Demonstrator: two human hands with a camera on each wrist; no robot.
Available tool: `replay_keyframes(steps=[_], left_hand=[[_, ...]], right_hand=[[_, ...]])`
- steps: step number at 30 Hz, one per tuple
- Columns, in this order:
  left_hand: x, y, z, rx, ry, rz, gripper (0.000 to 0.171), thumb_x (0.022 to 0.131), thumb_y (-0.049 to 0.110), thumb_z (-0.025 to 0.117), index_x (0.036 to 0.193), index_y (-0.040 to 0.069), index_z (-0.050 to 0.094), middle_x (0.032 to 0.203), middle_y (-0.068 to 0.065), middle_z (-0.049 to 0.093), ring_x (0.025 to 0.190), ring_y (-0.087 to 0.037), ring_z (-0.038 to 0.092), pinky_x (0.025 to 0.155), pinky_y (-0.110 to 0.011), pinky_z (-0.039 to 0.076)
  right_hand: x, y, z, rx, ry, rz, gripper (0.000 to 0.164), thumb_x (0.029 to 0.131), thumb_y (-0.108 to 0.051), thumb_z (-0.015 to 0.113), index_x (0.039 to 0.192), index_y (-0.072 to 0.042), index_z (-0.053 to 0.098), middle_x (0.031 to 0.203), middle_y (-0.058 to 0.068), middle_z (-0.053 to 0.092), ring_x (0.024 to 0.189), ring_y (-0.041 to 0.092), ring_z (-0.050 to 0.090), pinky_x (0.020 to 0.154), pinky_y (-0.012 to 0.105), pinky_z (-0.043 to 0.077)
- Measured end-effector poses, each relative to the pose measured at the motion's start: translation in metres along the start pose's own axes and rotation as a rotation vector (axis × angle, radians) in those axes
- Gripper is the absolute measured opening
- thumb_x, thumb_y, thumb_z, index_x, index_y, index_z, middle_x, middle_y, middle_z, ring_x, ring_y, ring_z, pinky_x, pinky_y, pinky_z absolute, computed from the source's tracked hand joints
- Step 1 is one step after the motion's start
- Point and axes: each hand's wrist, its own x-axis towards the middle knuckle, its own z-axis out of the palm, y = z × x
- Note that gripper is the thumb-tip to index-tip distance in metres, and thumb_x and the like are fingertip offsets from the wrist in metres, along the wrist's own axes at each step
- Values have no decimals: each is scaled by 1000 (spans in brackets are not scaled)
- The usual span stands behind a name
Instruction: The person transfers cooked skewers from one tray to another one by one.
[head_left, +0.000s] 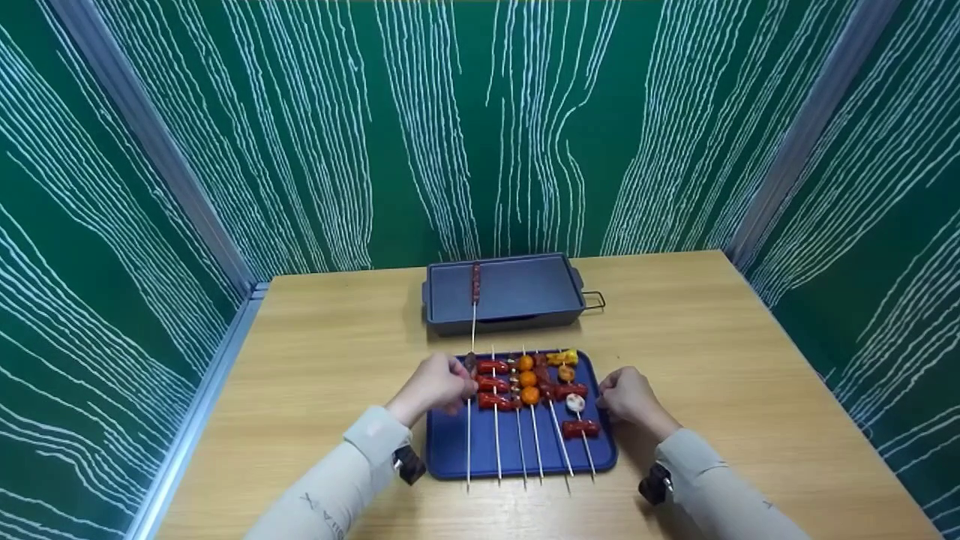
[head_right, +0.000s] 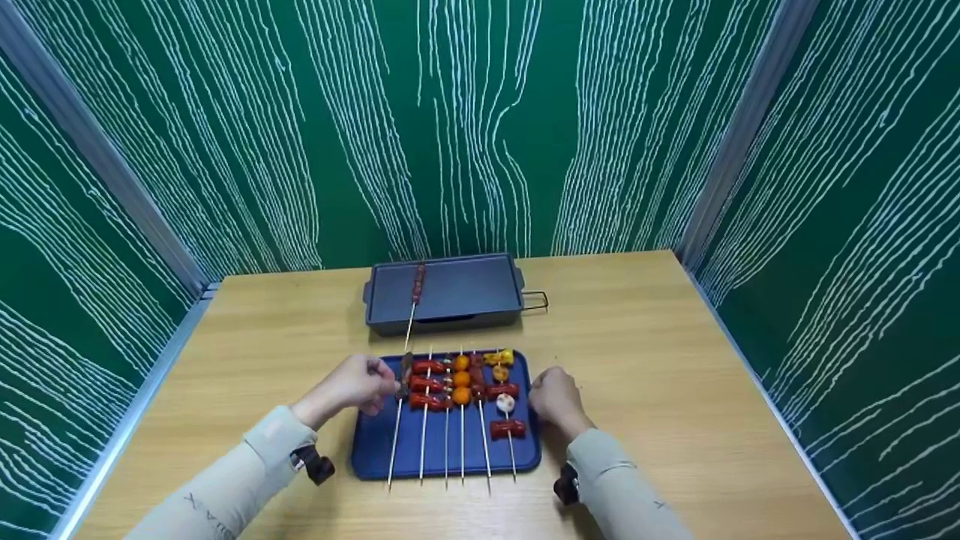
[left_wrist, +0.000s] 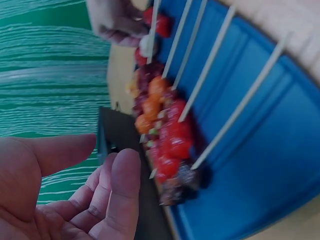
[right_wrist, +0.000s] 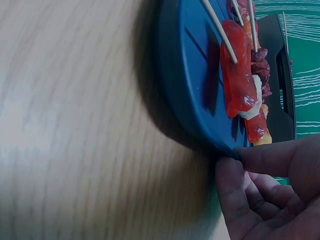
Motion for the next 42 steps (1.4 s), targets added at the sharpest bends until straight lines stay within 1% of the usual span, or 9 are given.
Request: replay_keyframes(steps=[5,9,12,16,23,26,32,39,42], left_hand=[[8,14,-7,-8,22,41,11,97,3,74,89,5,66,77,-7,70,57,-13,63,48,-20,56],[12,22,-11,-13,52,88,10,97,4,73,91,4,65,83,-16,75,56,-12,62,47,-18,53],[16,25,-13,-20,77,117,7,95,3,72,93,3,65,82,-14,73,56,-11,62,48,-18,54],[21,28,-13,-7,114,121,8,93,5,72,98,1,66,83,-4,65,61,-18,68,51,-22,59],[32,34,-12,-22,166,122,18,94,7,78,105,-2,67,88,-7,67,62,-16,68,54,-22,60],[38,36,-13,-34,179,128,21,94,8,78,108,-4,68,90,-7,67,66,-16,68,59,-26,63],[51,36,-13,62,243,166,19,93,11,80,105,-1,70,93,-10,74,77,-14,64,77,-32,62],[64,37,-12,36,269,151,19,93,9,78,106,-1,69,89,-7,70,63,-13,66,61,-23,57],[68,36,-11,44,283,137,20,92,9,79,107,-2,69,91,-8,71,61,-12,64,60,-22,57]], right_hand=[[1,1,1,9,-9,-3,19,82,11,69,73,-5,63,72,3,61,55,12,61,46,23,58],[0,1,2,17,-9,2,22,82,12,68,72,-6,61,67,1,58,53,11,59,45,23,56],[0,0,2,21,-7,5,22,82,12,68,72,-6,62,67,1,58,52,12,59,45,23,56],[-1,0,2,29,-11,12,20,83,13,68,73,-4,64,68,3,60,52,12,60,46,25,59],[-1,-1,1,17,-10,3,12,84,12,67,78,2,68,69,5,63,51,12,61,45,25,58],[-1,-2,1,20,-9,9,10,84,12,67,80,3,69,69,5,64,50,12,61,45,24,57],[0,-1,0,27,-26,23,12,83,14,67,79,2,67,67,2,62,53,12,60,45,22,54],[0,-1,-1,32,-18,15,11,82,13,66,79,3,67,69,3,62,54,12,60,45,22,54],[0,-1,0,44,-18,6,10,82,13,64,79,4,68,69,4,64,54,12,60,45,22,55]])
